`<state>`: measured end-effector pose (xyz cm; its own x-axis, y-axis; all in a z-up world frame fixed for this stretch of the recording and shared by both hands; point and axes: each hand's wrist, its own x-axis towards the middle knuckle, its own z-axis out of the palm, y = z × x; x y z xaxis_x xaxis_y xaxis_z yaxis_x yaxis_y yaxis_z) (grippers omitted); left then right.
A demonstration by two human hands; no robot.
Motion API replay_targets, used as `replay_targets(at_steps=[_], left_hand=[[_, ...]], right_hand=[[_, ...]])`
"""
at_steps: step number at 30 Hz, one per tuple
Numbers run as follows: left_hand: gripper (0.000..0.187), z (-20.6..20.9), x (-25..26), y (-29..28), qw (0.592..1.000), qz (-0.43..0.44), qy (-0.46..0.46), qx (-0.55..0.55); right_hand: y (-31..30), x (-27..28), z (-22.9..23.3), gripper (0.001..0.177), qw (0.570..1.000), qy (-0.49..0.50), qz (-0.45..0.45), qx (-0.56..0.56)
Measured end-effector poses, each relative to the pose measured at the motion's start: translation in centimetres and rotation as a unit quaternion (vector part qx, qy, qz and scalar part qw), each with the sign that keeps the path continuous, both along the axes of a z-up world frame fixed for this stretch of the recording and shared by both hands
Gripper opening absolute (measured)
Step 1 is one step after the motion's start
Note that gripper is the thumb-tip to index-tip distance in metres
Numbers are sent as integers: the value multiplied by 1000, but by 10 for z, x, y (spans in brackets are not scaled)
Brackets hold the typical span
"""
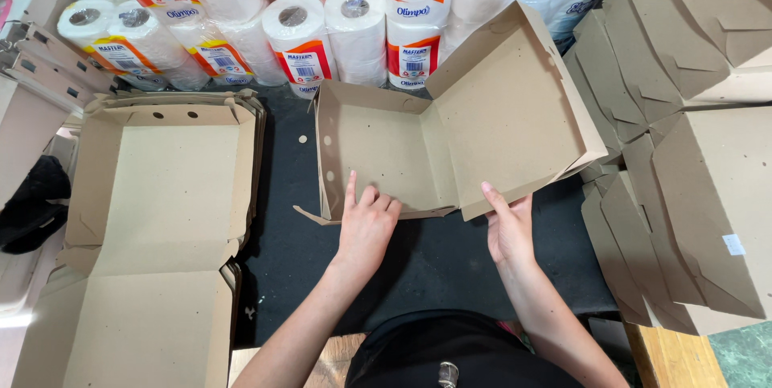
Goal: The person folds several flattened cardboard boxes into rectangular containers by hand, bending the flaps and securing the tabs.
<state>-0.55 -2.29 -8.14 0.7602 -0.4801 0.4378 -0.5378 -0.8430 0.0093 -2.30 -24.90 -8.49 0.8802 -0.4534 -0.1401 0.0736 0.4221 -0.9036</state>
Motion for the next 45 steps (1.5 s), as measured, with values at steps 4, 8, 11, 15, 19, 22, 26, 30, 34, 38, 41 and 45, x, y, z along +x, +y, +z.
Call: replay_targets(at_steps=[4, 8, 11, 15, 19, 22, 26, 30, 34, 38, 41, 45], left_hand=[[7, 6, 3, -4, 999, -27, -6, 26], [6, 30, 0, -13, 998, -23, -20, 52], [9, 38, 0, -20, 996, -9, -29, 84], [8, 6, 9, -26, 996, -20, -58, 69], [9, -22, 20, -30, 994, -43, -90, 37], [9, -26, 25, -30, 993, -60, -100, 31], [6, -29, 26, -35, 992, -76, -101, 26], [8, -38, 27, -43, 991, -85, -103, 31], [18, -46, 28, -49, 991, -75, -104, 36], [27, -53, 31, -52, 992, -62, -92, 53], [27, -51, 28, -54, 993, -63, -84, 49], [23, -46, 26, -54, 992, -71, -85, 54]], right_hand=[[5, -3, 18, 79, 998, 32, 35, 51], [4, -4, 25, 77, 993, 41, 44, 103], [7, -5, 37, 77, 987, 49, 45, 143], [-7, -2, 1, 81, 980, 54, 69, 180], [-14, -12, -23, 80, 979, 66, 128, 145], [-25, -26, -46, 74, 963, 106, 247, 18], [-17, -35, -61, 39, 922, 107, 348, -135], [1, -28, -60, 39, 895, 39, 318, -310], [11, -21, -77, 39, 850, 50, 285, -440], [12, -18, -85, 38, 848, 34, 253, -464], [16, -18, -87, 36, 850, 30, 239, -469], [18, -10, -84, 29, 839, 21, 216, -499]])
